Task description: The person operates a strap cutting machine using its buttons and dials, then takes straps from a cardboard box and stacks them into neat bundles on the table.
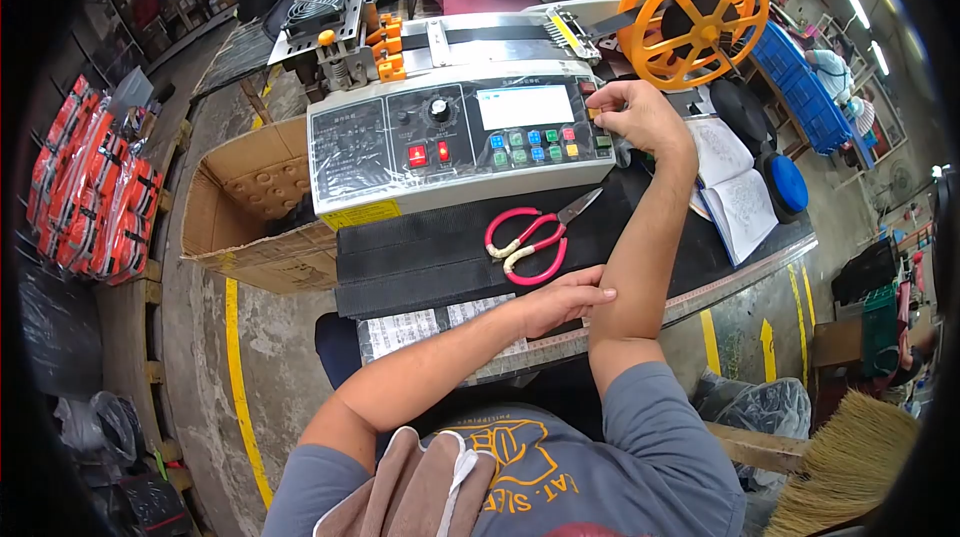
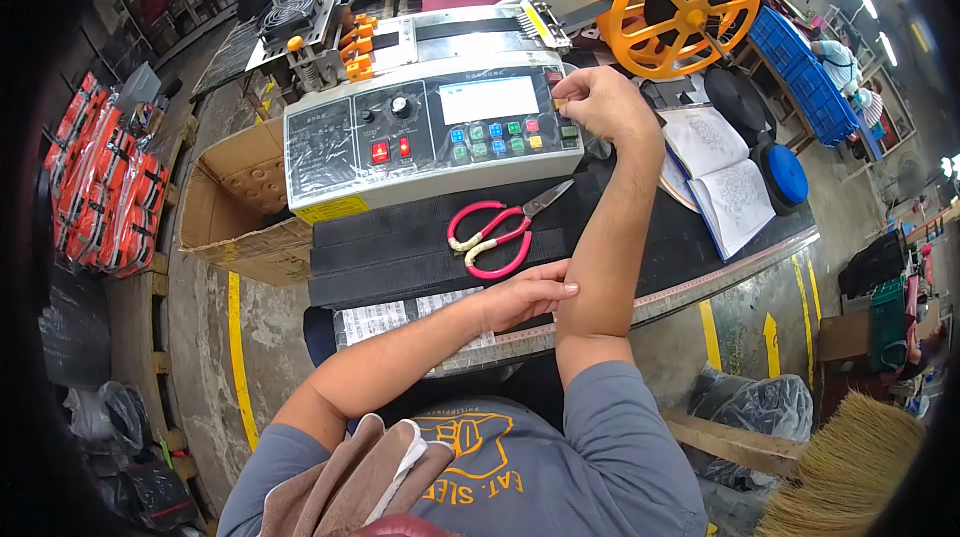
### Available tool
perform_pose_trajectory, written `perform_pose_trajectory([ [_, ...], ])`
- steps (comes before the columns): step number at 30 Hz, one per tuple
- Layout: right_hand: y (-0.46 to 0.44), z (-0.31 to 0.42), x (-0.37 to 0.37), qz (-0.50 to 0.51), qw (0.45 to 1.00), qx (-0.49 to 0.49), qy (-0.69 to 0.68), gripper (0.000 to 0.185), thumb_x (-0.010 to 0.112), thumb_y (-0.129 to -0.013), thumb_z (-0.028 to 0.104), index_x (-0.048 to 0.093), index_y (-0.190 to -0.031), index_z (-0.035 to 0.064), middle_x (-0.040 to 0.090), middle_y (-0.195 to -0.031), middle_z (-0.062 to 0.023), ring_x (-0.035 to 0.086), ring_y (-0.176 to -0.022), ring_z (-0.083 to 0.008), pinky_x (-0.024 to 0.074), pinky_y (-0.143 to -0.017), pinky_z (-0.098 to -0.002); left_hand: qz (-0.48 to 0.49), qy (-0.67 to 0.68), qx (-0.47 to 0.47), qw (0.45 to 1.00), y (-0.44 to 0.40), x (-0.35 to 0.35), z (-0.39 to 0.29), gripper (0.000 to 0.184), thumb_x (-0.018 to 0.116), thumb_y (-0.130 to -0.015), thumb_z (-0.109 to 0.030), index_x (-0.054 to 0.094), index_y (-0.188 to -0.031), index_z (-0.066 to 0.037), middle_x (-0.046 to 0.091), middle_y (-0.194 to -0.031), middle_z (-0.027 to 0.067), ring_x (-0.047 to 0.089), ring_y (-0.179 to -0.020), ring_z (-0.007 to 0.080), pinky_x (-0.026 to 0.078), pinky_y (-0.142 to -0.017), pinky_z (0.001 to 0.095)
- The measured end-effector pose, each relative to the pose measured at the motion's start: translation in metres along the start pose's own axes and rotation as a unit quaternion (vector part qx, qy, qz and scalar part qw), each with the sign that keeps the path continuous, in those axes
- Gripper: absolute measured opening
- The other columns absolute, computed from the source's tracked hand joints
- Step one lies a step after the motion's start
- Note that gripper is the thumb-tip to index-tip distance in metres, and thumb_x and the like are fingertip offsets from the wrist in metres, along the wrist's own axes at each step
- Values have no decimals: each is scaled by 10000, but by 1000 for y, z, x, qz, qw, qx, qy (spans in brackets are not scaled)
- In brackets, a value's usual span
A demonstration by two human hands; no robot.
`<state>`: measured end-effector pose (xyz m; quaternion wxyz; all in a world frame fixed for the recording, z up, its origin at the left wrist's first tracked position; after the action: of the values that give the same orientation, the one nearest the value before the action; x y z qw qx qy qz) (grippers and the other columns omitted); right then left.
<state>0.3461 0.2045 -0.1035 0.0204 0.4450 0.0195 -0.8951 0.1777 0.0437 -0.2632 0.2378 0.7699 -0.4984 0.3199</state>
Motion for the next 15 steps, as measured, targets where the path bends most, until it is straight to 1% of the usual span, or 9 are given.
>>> perform_pose_trajectory([
  [7,1,4,1,-10,1000,13,1,267,782,-851,80,823,-1113,55,786,-959,-94,716,-855,-184,555,-820,-327,-2,3,-3,1000,-1,-2,1,645,623,-1067,-212,359,-1639,-72,542,-1553,47,516,-1423,147,395,-1190,337],
  [10,4,5,2,-15,1000,-6,-26,236,768,-856,16,795,-1087,-28,664,-804,-2,601,-755,-98,510,-752,-275,3,3,0,1000,0,0,0,653,624,-1066,-215,352,-1641,-68,539,-1555,54,509,-1428,149,392,-1190,338],
  [15,2,2,2,-11,1000,-8,-24,236,774,-863,20,790,-1093,-31,654,-799,8,595,-758,-98,513,-764,-279,4,-3,1,1000,-1,-3,1,661,624,-1064,-217,345,-1644,-66,538,-1554,56,504,-1432,149,389,-1192,341],
])
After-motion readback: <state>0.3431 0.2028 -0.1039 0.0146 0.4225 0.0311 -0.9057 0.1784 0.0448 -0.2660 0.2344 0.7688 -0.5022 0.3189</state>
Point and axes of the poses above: each hand's wrist, its own y-axis away from the middle knuckle, its own x-axis out of the palm, z = x × y, the point moved 1 cm from there along -y, towards the middle knuckle
